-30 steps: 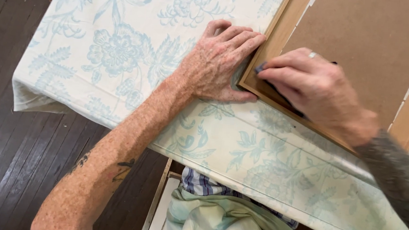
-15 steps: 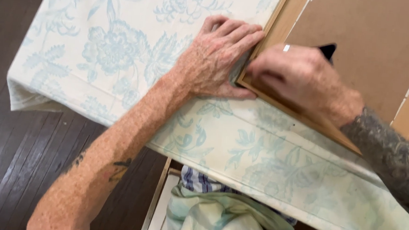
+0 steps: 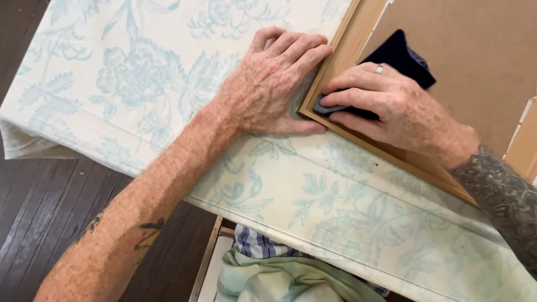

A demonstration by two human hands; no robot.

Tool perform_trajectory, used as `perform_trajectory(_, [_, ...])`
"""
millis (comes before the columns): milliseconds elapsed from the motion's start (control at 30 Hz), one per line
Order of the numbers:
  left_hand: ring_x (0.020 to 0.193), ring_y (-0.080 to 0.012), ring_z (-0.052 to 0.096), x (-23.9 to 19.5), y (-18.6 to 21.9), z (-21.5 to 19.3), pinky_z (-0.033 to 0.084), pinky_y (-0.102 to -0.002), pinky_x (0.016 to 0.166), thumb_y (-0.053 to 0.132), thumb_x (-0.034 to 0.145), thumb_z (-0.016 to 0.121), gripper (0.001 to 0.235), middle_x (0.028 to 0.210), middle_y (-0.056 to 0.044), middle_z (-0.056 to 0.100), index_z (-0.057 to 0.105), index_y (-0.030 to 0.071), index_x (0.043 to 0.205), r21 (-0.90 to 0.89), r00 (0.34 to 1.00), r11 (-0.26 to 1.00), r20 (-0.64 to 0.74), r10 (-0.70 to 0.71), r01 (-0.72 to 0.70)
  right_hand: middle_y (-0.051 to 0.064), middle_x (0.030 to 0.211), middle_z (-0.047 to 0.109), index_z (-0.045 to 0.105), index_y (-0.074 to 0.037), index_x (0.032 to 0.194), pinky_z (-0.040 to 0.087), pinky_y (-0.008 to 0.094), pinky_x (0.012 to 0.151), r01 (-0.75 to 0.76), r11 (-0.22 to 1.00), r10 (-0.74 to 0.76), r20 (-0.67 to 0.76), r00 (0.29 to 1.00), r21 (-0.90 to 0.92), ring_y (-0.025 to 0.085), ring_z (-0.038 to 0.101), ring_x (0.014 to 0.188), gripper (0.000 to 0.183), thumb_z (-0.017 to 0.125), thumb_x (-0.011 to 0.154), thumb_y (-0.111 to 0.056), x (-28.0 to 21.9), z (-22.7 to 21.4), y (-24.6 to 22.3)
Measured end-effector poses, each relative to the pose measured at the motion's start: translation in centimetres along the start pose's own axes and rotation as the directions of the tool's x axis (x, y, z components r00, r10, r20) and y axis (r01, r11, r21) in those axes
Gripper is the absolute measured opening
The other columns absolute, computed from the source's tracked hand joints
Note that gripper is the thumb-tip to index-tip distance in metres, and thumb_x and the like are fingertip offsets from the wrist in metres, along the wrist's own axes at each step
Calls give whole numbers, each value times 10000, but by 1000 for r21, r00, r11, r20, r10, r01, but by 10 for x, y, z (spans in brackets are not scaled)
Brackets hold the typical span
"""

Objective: Applying water-activated paper tape to the back of a picture frame to seal it, involving measuring, cutting, wetting, and smoothing.

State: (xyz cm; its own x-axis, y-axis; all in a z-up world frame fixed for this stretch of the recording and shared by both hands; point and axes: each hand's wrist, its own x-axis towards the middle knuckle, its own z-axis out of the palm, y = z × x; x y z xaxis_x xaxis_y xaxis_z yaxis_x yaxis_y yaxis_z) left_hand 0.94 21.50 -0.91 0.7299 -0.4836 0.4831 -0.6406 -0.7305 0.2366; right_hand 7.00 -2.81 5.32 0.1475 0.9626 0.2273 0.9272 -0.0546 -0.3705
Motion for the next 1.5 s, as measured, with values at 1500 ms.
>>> perform_trajectory(1500, [1578,-442,277,14,10,-3,87,-579,1295,769,897,414,1103,1657,-311,370,344,-77,1602,-22,951,999,307,-28,37,36,1134,710,732,-65,1112,580,296,839,-325,945,328,111,938,-45,223,646,1152,203,568,1004,-117,-240,-66,-44])
